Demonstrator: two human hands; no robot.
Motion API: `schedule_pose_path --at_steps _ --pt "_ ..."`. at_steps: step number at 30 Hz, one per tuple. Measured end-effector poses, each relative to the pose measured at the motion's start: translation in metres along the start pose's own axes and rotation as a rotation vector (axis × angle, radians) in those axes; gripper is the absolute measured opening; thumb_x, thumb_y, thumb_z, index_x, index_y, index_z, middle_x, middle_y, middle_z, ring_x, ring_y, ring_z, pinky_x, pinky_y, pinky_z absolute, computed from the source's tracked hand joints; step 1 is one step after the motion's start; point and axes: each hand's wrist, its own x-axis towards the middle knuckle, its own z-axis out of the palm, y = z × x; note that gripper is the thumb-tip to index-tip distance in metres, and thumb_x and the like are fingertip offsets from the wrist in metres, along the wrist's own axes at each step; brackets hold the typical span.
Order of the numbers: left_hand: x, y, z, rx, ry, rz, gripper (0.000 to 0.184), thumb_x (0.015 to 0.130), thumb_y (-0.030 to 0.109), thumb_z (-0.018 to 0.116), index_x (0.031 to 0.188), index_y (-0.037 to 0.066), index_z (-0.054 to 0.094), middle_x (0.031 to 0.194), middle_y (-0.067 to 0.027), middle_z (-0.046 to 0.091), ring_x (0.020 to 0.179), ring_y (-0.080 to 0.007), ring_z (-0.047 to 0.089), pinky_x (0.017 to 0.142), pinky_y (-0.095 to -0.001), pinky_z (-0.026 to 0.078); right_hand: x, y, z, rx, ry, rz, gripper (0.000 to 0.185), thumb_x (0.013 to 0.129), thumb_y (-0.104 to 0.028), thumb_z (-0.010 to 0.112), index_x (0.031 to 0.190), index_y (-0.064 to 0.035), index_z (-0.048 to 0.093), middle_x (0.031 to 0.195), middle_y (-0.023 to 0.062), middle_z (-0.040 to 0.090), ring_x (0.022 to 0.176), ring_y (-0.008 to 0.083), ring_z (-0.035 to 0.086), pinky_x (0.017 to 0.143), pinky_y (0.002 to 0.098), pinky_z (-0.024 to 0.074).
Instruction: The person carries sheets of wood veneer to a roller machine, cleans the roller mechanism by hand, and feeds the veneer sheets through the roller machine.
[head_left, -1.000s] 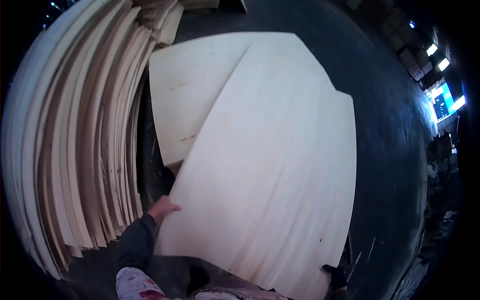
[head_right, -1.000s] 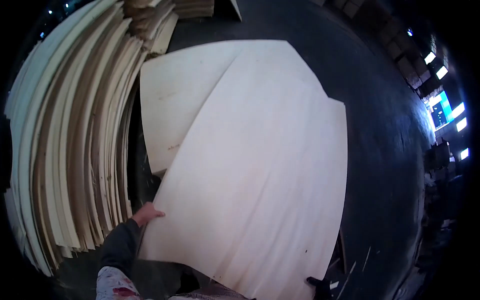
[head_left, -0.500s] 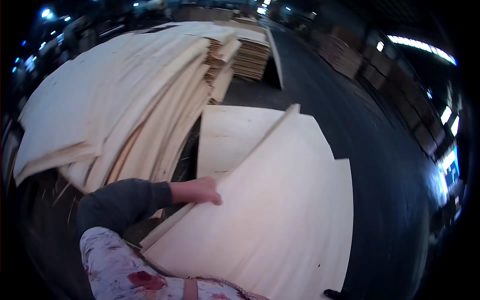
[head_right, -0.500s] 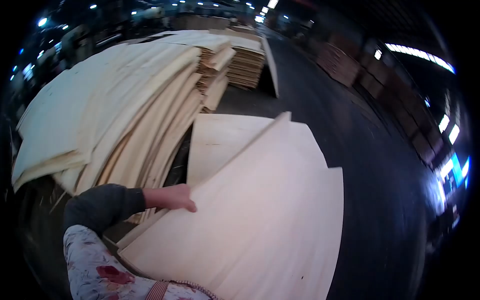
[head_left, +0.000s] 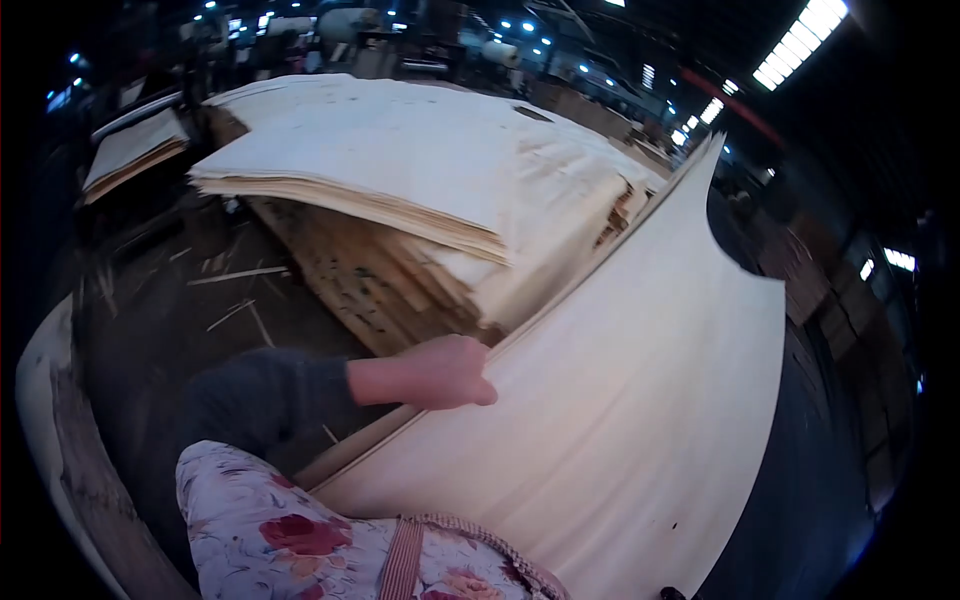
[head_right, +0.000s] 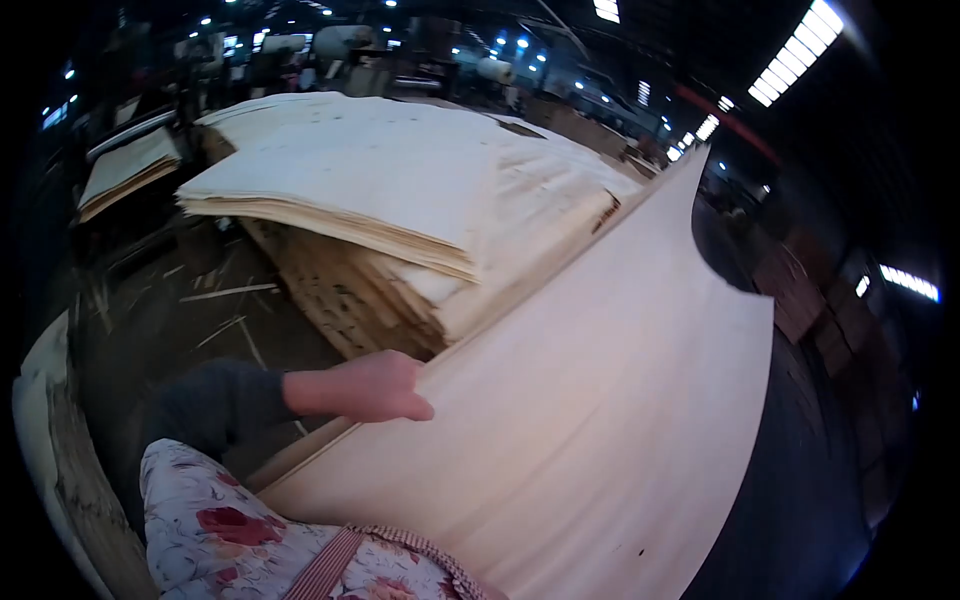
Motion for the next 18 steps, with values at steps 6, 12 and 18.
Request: schedule_pose_path --at_steps 6,12,18 --pt "-0.212 0.079 -0.117 -0.312 0.205 -0.713 0.026 0.078 0.026 0.061 0.082 0.001 0.063 0.076 -0.0246 0.063 0.072 -0.0373 0.063 0.067 -0.0430 0.050 -0.026 -0.101 0.096 -0.040 -0.280 -0.112 0.025 0.088 -0.010 0.063 0.112 -0.0038 0.066 0.109 0.0149 0.068 0.096 0.0228 0.064 0.087 0.0328 0.0501" --pt "-0.342 0.128 -0.121 -0.136 0.466 -1.060 0.030 0.080 0.028 0.064 0.084 -0.002 0.063 0.071 -0.0225 0.061 0.065 -0.0363 0.063 0.061 -0.0401 0.050 -0.001 -0.163 0.210 0.031 -0.603 -0.278 0.031 0.090 -0.008 0.061 0.121 -0.0050 0.062 0.112 0.0170 0.066 0.098 0.0248 0.063 0.089 0.0327 0.0499" --pt "-0.406 0.150 -0.119 -0.128 0.789 -1.453 0.028 0.079 0.022 0.067 0.092 -0.002 0.066 0.073 -0.0217 0.064 0.066 -0.0304 0.066 0.061 -0.0362 0.050 0.022 -0.226 0.379 0.140 -0.887 -0.348 0.032 0.088 -0.006 0.061 0.120 -0.0048 0.061 0.110 0.0166 0.066 0.097 0.0247 0.064 0.088 0.0326 0.0507"
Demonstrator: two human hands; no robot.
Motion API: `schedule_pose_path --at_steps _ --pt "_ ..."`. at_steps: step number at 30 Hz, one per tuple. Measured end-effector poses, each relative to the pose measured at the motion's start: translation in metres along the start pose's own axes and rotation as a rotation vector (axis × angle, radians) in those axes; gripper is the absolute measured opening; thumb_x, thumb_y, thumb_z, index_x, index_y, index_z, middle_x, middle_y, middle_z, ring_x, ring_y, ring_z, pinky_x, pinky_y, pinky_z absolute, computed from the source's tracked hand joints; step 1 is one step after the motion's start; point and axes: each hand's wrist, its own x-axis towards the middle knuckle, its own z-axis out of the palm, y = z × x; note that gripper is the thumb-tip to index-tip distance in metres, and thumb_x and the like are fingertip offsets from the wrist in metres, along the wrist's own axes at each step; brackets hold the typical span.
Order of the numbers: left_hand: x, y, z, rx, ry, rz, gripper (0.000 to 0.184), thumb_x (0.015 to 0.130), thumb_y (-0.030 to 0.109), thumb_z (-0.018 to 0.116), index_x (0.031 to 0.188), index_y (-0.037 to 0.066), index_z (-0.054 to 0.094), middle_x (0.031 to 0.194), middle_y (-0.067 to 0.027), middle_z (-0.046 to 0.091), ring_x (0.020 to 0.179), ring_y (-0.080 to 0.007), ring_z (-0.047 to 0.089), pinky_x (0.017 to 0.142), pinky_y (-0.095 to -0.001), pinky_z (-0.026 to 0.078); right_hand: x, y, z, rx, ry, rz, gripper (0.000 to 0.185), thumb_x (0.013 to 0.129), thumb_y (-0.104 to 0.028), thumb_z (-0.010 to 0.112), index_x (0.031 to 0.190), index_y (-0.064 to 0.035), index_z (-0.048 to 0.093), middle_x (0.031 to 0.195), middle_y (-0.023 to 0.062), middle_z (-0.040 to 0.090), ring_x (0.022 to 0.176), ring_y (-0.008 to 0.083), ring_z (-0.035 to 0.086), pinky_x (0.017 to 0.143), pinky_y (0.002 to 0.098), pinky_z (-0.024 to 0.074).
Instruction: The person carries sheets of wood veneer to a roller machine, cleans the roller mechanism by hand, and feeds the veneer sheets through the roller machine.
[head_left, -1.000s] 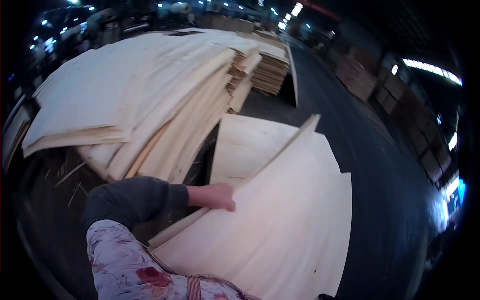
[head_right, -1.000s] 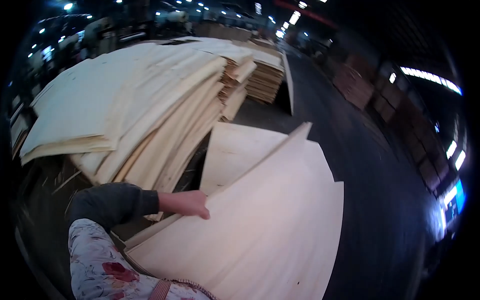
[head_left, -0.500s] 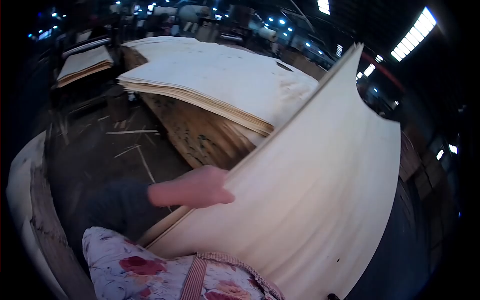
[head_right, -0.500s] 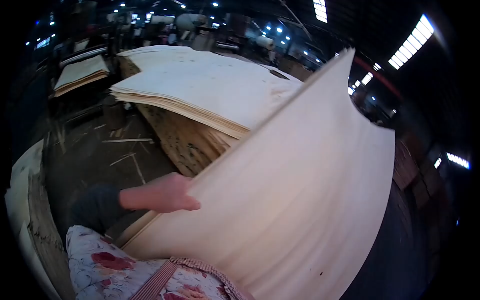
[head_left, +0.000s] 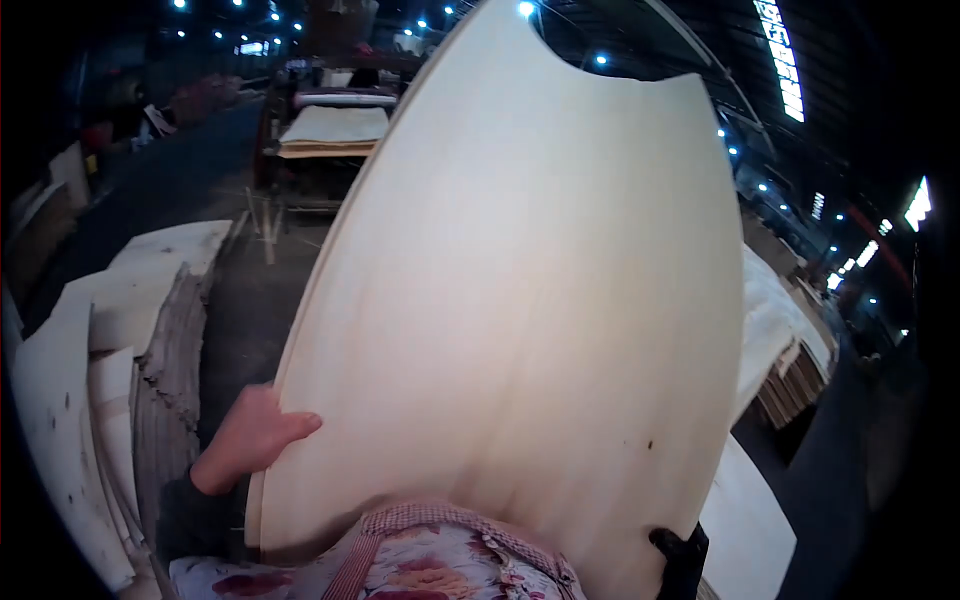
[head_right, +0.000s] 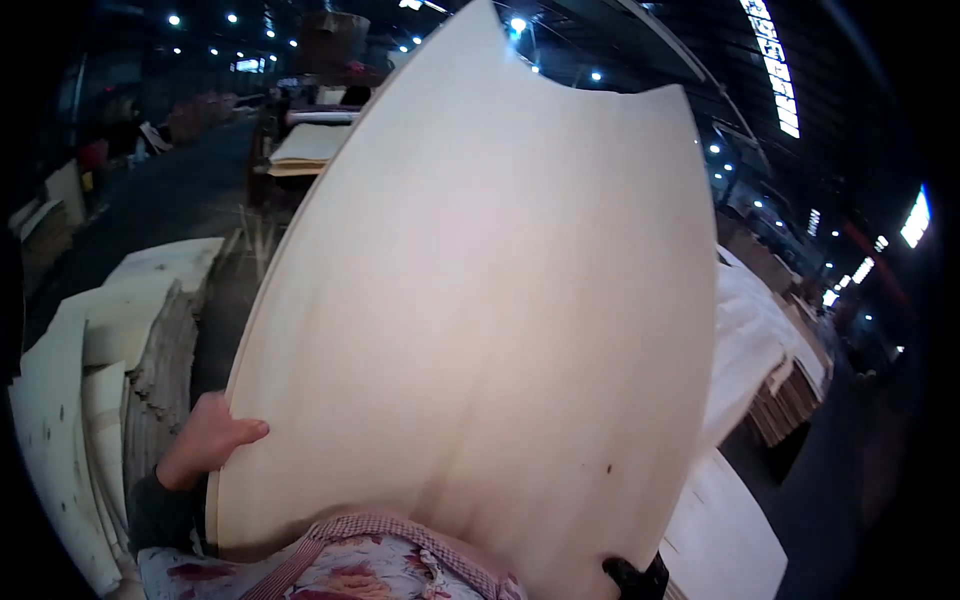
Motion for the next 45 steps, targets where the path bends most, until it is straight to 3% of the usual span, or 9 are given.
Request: schedule_pose_path --at_steps 4,5,7,11,18,24,29,42,45 --pt "0.032 -0.021 -0.001 -0.157 0.227 -0.164 0.029 0.079 0.019 0.066 0.092 -0.007 0.066 0.074 -0.0169 0.068 0.067 -0.0185 0.067 0.062 -0.0327 0.050 0.135 0.002 0.082 0.175 -0.178 -0.008 0.019 0.077 -0.005 0.070 0.096 -0.0010 0.069 0.095 0.0090 0.071 0.084 0.0191 0.067 0.076 0.0328 0.0541" --pt "0.041 -0.016 -0.007 -0.115 0.246 -0.166 0.029 0.079 0.019 0.066 0.092 -0.007 0.066 0.074 -0.0169 0.068 0.067 -0.0185 0.067 0.062 -0.0327 0.050 0.173 0.005 0.092 -0.281 -0.313 -0.398 0.022 0.079 -0.005 0.072 0.099 0.0009 0.067 0.091 0.0091 0.072 0.077 0.0172 0.068 0.072 0.0298 0.0546" --pt "0.057 -0.003 -0.021 0.002 0.290 -0.310 0.031 0.075 0.013 0.065 0.097 -0.008 0.066 0.082 -0.0121 0.069 0.071 -0.0167 0.065 0.067 -0.0309 0.051 0.228 -0.025 0.140 -0.158 -0.465 -0.407 0.026 0.082 -0.004 0.069 0.108 0.0018 0.064 0.090 0.0092 0.072 0.081 0.0178 0.068 0.076 0.0302 0.0544" --pt "0.099 -0.029 -0.029 -0.050 0.429 -0.340 0.033 0.074 0.010 0.062 0.099 -0.011 0.064 0.083 -0.0140 0.069 0.070 -0.0201 0.066 0.064 -0.0322 0.052 0.331 -0.031 0.242 0.431 -0.716 -0.041 0.023 0.087 0.002 0.060 0.109 0.0023 0.065 0.102 0.0137 0.069 0.094 0.0215 0.066 0.083 0.0332 0.0538" --pt "0.223 -0.054 -0.087 0.126 0.597 -0.656 0.045 0.082 0.017 0.063 0.112 -0.016 0.056 0.105 -0.0244 0.063 0.097 -0.0307 0.059 0.088 -0.0367 0.043 0.454 -0.032 0.477 0.461 -0.997 -0.208 0.016 0.089 -0.007 0.065 0.102 0.0009 0.069 0.098 0.0092 0.072 0.091 0.0149 0.067 0.081 0.0284 0.0524" --pt "0.356 -0.165 -0.168 0.168 0.714 -0.725 0.048 0.082 0.016 0.063 0.115 -0.018 0.053 0.111 -0.0263 0.062 0.103 -0.0331 0.057 0.095 -0.0372 0.041 0.534 -0.038 0.734 0.374 -0.998 -0.521 0.023 0.084 -0.016 0.071 0.102 -0.0015 0.069 0.089 0.0131 0.071 0.077 0.0202 0.068 0.072 0.0286 0.0513" --pt "0.425 -0.223 -0.239 0.237 0.775 -0.736 0.048 0.082 0.013 0.063 0.118 -0.018 0.052 0.114 -0.0268 0.060 0.105 -0.0345 0.057 0.097 -0.0376 0.040 0.561 -0.112 0.845 0.486 -1.132 -0.230 0.026 0.082 -0.011 0.072 0.105 0.0002 0.066 0.091 0.0148 0.071 0.079 0.0187 0.067 0.074 0.0306 0.0510" --pt "0.728 -0.417 -0.415 0.201 0.794 -0.797 0.047 0.082 0.011 0.062 0.118 -0.016 0.053 0.115 -0.0269 0.061 0.105 -0.0347 0.058 0.095 -0.0391 0.042 0.758 -0.193 1.192 0.514 -1.122 -0.280 0.032 0.088 -0.001 0.064 0.119 0.0044 0.058 0.093 0.0123 0.072 0.088 0.0139 0.068 0.080 0.0282 0.0535" --pt "0.806 -0.463 -0.466 0.159 0.751 -0.833 0.045 0.082 0.014 0.063 0.114 -0.016 0.056 0.108 -0.0262 0.063 0.100 -0.0322 0.060 0.089 -0.0397 0.045 0.803 -0.245 1.253 0.165 -1.067 -0.555 0.027 0.090 -0.004 0.063 0.115 0.0042 0.061 0.095 0.0128 0.072 0.087 0.0149 0.068 0.079 0.0295 0.0538"
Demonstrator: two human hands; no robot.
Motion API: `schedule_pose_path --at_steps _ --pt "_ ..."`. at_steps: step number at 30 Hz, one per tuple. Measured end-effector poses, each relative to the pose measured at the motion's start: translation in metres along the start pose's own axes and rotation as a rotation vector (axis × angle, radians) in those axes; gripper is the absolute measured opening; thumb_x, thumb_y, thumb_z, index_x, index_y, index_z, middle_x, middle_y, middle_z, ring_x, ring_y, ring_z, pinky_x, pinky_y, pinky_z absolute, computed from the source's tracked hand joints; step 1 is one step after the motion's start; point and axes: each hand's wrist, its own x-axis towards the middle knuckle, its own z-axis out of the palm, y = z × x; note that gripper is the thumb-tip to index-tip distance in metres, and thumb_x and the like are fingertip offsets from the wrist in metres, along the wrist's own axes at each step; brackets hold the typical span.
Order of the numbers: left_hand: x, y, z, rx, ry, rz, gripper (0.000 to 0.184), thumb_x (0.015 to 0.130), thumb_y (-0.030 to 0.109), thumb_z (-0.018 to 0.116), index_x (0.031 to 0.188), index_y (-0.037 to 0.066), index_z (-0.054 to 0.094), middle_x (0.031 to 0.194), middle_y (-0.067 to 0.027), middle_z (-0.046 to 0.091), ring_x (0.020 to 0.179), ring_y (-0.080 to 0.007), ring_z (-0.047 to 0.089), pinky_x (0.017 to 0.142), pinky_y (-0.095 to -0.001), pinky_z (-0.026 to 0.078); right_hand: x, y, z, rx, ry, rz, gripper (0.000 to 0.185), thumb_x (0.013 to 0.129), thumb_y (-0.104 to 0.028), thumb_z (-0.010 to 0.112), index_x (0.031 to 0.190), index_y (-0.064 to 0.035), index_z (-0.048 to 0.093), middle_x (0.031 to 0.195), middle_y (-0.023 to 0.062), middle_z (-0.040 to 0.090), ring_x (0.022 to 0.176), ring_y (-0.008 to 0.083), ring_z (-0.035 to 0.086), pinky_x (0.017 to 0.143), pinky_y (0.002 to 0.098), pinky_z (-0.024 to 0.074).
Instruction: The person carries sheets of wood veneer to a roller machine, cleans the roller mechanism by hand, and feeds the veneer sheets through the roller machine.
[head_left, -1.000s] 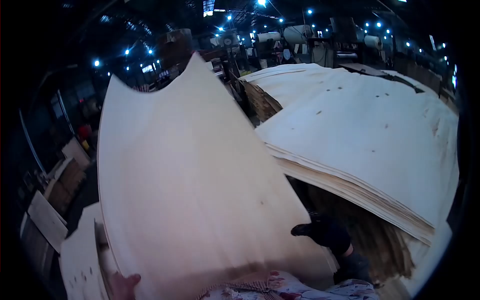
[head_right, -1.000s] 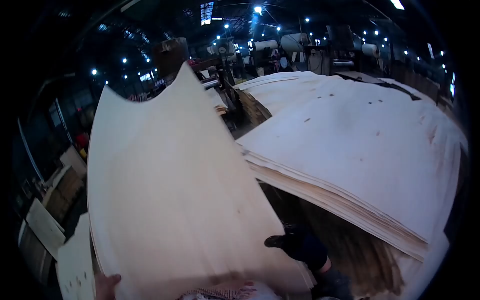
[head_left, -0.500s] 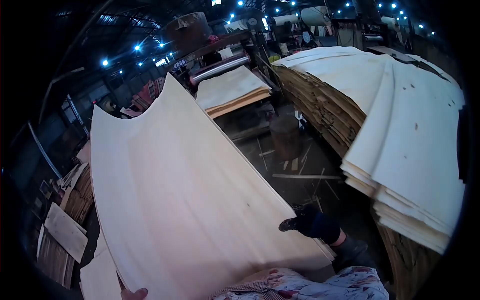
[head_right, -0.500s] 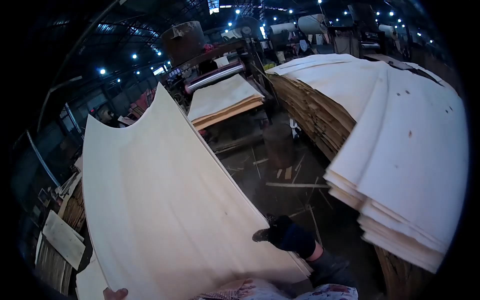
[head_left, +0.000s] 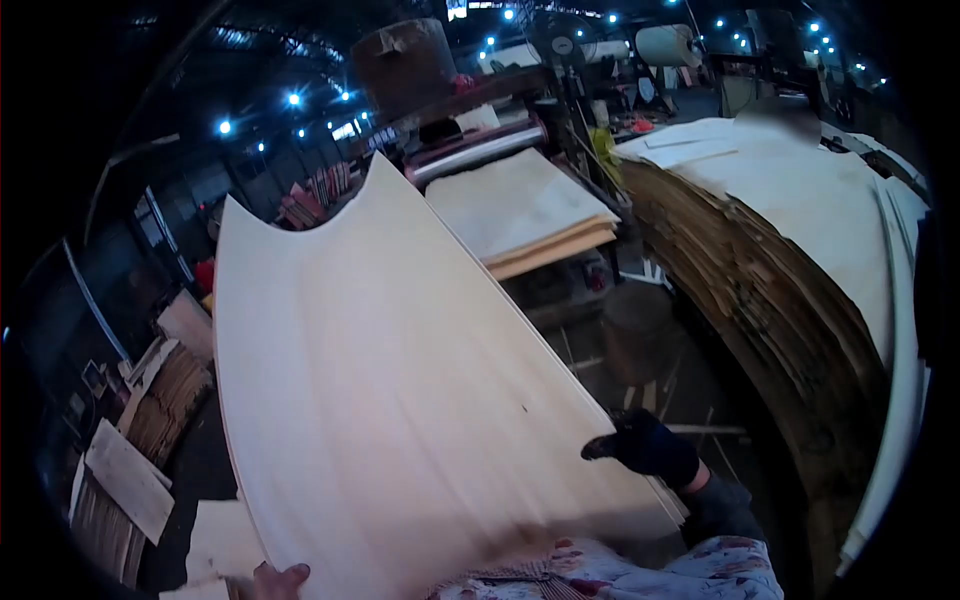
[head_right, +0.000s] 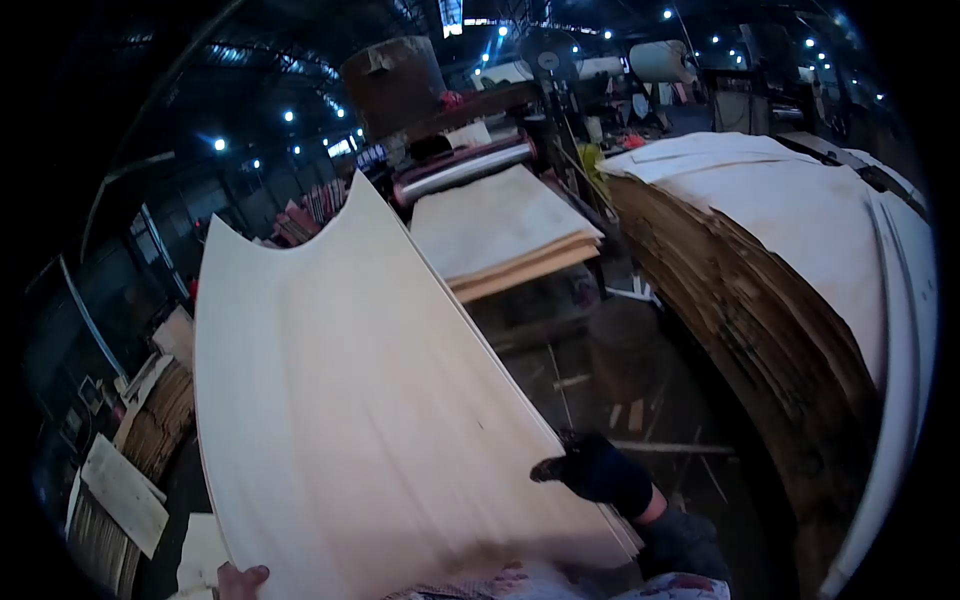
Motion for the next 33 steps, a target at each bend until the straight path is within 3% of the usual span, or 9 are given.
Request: schedule_pose_path --at_steps 5,7,9,13,15,19,23,28,33 --pt "0.170 0.041 0.054 -0.033 -0.156 0.212 0.041 0.081 0.017 0.064 0.106 -0.016 0.060 0.099 -0.0244 0.066 0.091 -0.0306 0.062 0.082 -0.0403 0.048 0.129 0.099 0.004 -0.153 0.100 -0.287 0.021 0.082 -0.019 0.072 0.097 -0.0047 0.071 0.094 0.0171 0.069 0.085 0.0301 0.067 0.077 0.0325 0.0524" --pt "0.254 0.063 0.098 -0.052 -0.101 0.211 0.038 0.080 0.017 0.063 0.103 -0.014 0.062 0.097 -0.0213 0.067 0.088 -0.0292 0.062 0.080 -0.0390 0.048 0.185 0.087 0.008 -0.146 0.258 -0.007 0.015 0.084 -0.013 0.070 0.095 -0.0040 0.071 0.095 0.0153 0.070 0.086 0.0274 0.068 0.073 0.0340 0.0521" --pt "0.261 0.061 0.085 -0.144 -0.160 0.195 0.037 0.080 0.018 0.064 0.100 -0.013 0.063 0.094 -0.0186 0.068 0.084 -0.0269 0.062 0.078 -0.0374 0.048 0.167 0.079 0.008 0.176 0.215 0.077 0.018 0.085 -0.009 0.067 0.101 -0.0003 0.068 0.094 0.0156 0.071 0.086 0.0239 0.069 0.074 0.0322 0.0528" --pt "0.408 0.126 0.153 -0.101 -0.216 0.306 0.035 0.083 0.023 0.062 0.096 -0.009 0.065 0.086 -0.0156 0.068 0.078 -0.0254 0.062 0.073 -0.0367 0.048 0.277 0.130 -0.017 0.087 0.277 0.068 0.020 0.086 -0.009 0.066 0.101 0.0033 0.066 0.091 0.0158 0.071 0.085 0.0200 0.069 0.075 0.0291 0.0529" --pt "0.461 0.149 0.189 -0.325 -0.263 0.288 0.031 0.074 0.006 0.061 0.098 -0.013 0.063 0.082 -0.0162 0.069 0.070 -0.0208 0.066 0.065 -0.0320 0.052 0.311 0.130 -0.030 0.381 0.395 0.134 0.018 0.087 -0.009 0.065 0.098 0.0048 0.067 0.088 0.0152 0.071 0.086 0.0166 0.069 0.077 0.0265 0.0528" --pt "0.563 0.219 0.274 -0.427 -0.384 0.268 0.032 0.074 0.006 0.060 0.100 -0.012 0.063 0.086 -0.0153 0.069 0.073 -0.0193 0.066 0.067 -0.0317 0.052 0.413 0.144 -0.086 -0.325 0.314 0.181 0.012 0.088 -0.002 0.062 0.096 0.0031 0.069 0.094 0.0101 0.072 0.092 0.0166 0.067 0.083 0.0300 0.0519" --pt "0.700 0.287 0.350 -0.511 -0.445 0.347 0.031 0.076 0.006 0.062 0.102 -0.011 0.064 0.093 -0.0128 0.069 0.078 -0.0196 0.066 0.069 -0.0324 0.052 0.520 0.201 -0.155 0.164 0.507 0.202 0.019 0.086 -0.006 0.066 0.103 0.0004 0.069 0.101 0.0116 0.071 0.097 0.0180 0.065 0.088 0.0311 0.0498" --pt "0.891 0.368 0.449 -0.281 -0.576 0.210 0.040 0.079 0.010 0.064 0.113 -0.011 0.059 0.099 -0.0186 0.068 0.087 -0.0236 0.067 0.076 -0.0344 0.053 0.650 0.337 -0.307 -0.337 0.446 0.551 0.048 0.088 -0.016 0.062 0.133 -0.0041 0.051 0.107 0.0079 0.067 0.104 0.0170 0.061 0.088 0.0352 0.0497" --pt "1.102 0.286 0.595 -0.163 -0.303 0.495 0.053 0.087 0.024 0.060 0.123 -0.013 0.048 0.121 -0.0258 0.057 0.111 -0.0324 0.058 0.094 -0.0375 0.046 0.651 0.438 -0.329 -0.983 0.585 0.064 0.048 0.089 -0.018 0.065 0.132 -0.0031 0.052 0.134 0.0134 0.053 0.126 0.0284 0.048 0.105 0.0408 0.0383"
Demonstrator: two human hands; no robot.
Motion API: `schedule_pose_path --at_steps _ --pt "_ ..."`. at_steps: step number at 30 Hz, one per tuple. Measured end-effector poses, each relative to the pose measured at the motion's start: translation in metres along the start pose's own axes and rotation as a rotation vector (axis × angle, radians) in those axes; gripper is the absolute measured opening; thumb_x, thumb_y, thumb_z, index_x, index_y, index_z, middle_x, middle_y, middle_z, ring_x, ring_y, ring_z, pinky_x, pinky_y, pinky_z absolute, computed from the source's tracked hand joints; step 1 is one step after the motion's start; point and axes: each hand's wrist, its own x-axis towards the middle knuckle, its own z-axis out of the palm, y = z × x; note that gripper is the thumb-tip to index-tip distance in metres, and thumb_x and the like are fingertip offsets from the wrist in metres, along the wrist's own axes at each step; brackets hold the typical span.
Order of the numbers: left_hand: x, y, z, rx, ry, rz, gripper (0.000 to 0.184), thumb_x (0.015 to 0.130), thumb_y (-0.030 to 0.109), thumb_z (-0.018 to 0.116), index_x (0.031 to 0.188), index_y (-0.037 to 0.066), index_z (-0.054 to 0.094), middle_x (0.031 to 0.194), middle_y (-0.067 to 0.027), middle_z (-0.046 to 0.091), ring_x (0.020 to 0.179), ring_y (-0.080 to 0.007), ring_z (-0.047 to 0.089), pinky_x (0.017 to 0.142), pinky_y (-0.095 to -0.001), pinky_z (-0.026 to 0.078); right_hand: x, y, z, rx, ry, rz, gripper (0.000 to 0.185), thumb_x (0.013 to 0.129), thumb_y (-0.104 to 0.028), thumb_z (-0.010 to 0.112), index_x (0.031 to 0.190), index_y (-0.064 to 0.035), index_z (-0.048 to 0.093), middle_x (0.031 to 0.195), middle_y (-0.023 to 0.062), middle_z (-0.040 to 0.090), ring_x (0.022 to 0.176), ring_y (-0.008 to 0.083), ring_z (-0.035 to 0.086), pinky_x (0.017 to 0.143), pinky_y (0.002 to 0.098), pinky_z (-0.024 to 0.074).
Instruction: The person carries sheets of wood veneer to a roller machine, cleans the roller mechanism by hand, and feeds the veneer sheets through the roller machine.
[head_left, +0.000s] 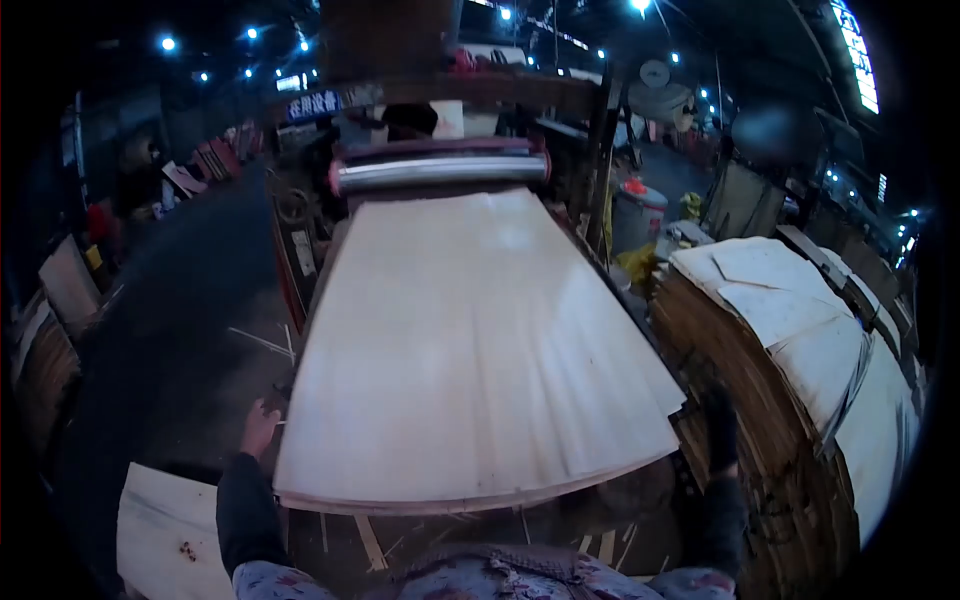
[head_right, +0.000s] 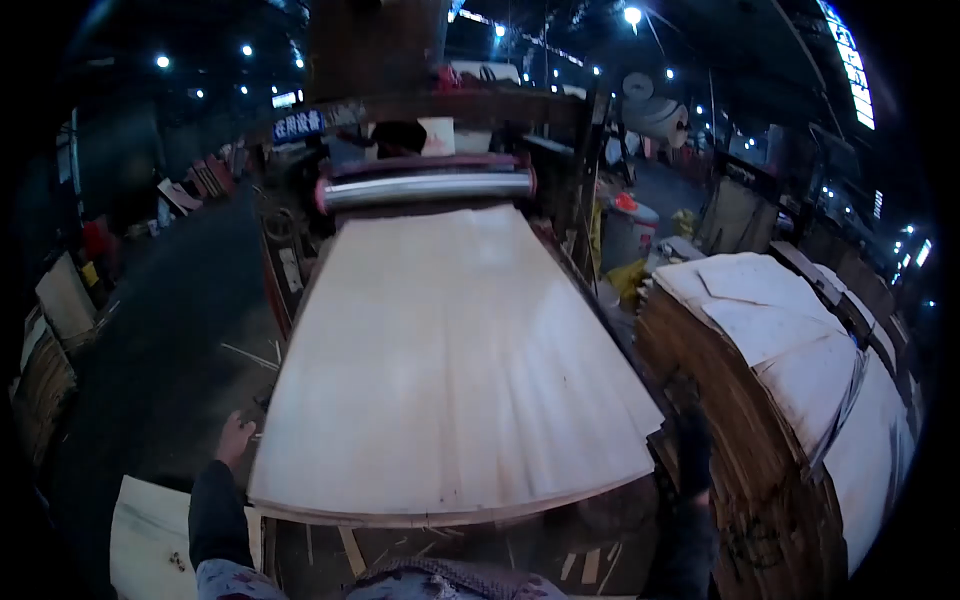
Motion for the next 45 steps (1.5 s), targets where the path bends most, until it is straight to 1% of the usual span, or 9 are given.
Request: schedule_pose_path --at_steps 2,4,6,10,11,17,32,38,45 --pt "-0.001 -0.022 0.021 0.147 0.153 -0.028 0.044 0.089 0.021 0.057 0.120 -0.010 0.050 0.111 -0.0212 0.062 0.102 -0.0275 0.061 0.090 -0.0377 0.047 -0.084 -0.012 0.027 -0.266 0.067 0.217 0.055 0.093 -0.025 0.058 0.139 0.0003 0.042 0.142 0.0245 0.041 0.131 0.0340 0.041 0.111 0.0453 0.0293" --pt "-0.011 0.011 0.011 0.052 -0.047 -0.182 0.043 0.090 0.022 0.056 0.121 -0.007 0.051 0.108 -0.0211 0.063 0.100 -0.0284 0.062 0.088 -0.0372 0.047 -0.177 0.024 0.097 0.350 0.263 0.584 0.048 0.096 -0.032 0.053 0.141 -0.0149 0.044 0.140 0.0180 0.044 0.126 0.0362 0.045 0.106 0.0503 0.0342" --pt "-0.008 0.003 0.025 -0.053 -0.078 -0.213 0.041 0.090 0.023 0.056 0.119 -0.007 0.052 0.106 -0.0206 0.064 0.098 -0.0282 0.062 0.086 -0.0372 0.047 -0.227 0.007 0.141 1.872 0.478 0.809 0.046 0.097 -0.029 0.052 0.140 -0.0155 0.044 0.138 0.0147 0.045 0.124 0.0338 0.046 0.102 0.0487 0.0391" --pt "0.006 -0.034 0.054 -0.140 0.002 -0.159 0.040 0.089 0.025 0.058 0.117 -0.003 0.055 0.103 -0.0210 0.065 0.096 -0.0308 0.064 0.083 -0.0390 0.048 -0.159 -0.113 0.205 1.345 0.467 0.849 0.054 0.099 -0.037 0.047 0.141 -0.0026 0.039 0.144 0.0107 0.039 0.127 0.0259 0.043 0.103 0.0402 0.0410" --pt "0.004 -0.031 0.055 0.055 0.049 -0.256 0.041 0.086 0.026 0.061 0.117 0.000 0.056 0.105 -0.0228 0.065 0.097 -0.0354 0.064 0.082 -0.0418 0.048 -0.157 -0.101 0.223 0.587 0.279 0.835 0.061 0.097 -0.043 0.049 0.141 -0.0020 0.038 0.144 0.0107 0.040 0.128 0.0262 0.042 0.105 0.0404 0.0388" --pt "0.007 0.005 0.054 0.225 0.163 -0.260 0.040 0.083 0.024 0.064 0.115 0.001 0.057 0.098 -0.0232 0.066 0.094 -0.0399 0.064 0.080 -0.0459 0.049 -0.046 -0.161 0.221 1.605 0.607 0.987 0.066 0.091 -0.045 0.057 0.137 0.0009 0.042 0.137 0.0145 0.049 0.124 0.0287 0.047 0.107 0.0415 0.0360" --pt "0.034 -0.007 0.095 0.474 0.107 -0.287 0.053 0.090 0.029 0.055 0.133 -0.001 0.045 0.107 -0.0295 0.062 0.100 -0.0447 0.060 0.087 -0.0482 0.047 -0.017 -0.117 0.250 1.387 0.645 1.101 0.059 0.089 -0.040 0.064 0.127 0.0031 0.053 0.128 0.0112 0.057 0.117 0.0239 0.052 0.102 0.0349 0.0394" --pt "0.023 0.010 0.100 0.505 0.271 -0.014 0.059 0.086 0.025 0.061 0.138 0.004 0.043 0.134 -0.0261 0.048 0.122 -0.0421 0.048 0.101 -0.0456 0.040 -0.092 -0.066 0.241 1.097 0.668 1.234 0.058 0.092 -0.031 0.062 0.143 -0.0165 0.037 0.132 0.0039 0.053 0.119 0.0211 0.051 0.093 0.0409 0.0451" --pt "-0.003 0.031 0.106 0.585 0.104 -0.129 0.058 0.083 0.024 0.065 0.134 0.003 0.048 0.145 -0.0241 0.037 0.134 -0.0413 0.034 0.109 -0.0518 0.027 -0.106 -0.084 0.175 0.963 0.274 0.929 0.015 0.083 -0.005 0.060 0.095 -0.0078 0.069 0.095 0.0101 0.064 0.090 0.0207 0.062 0.078 0.0327 0.0515"
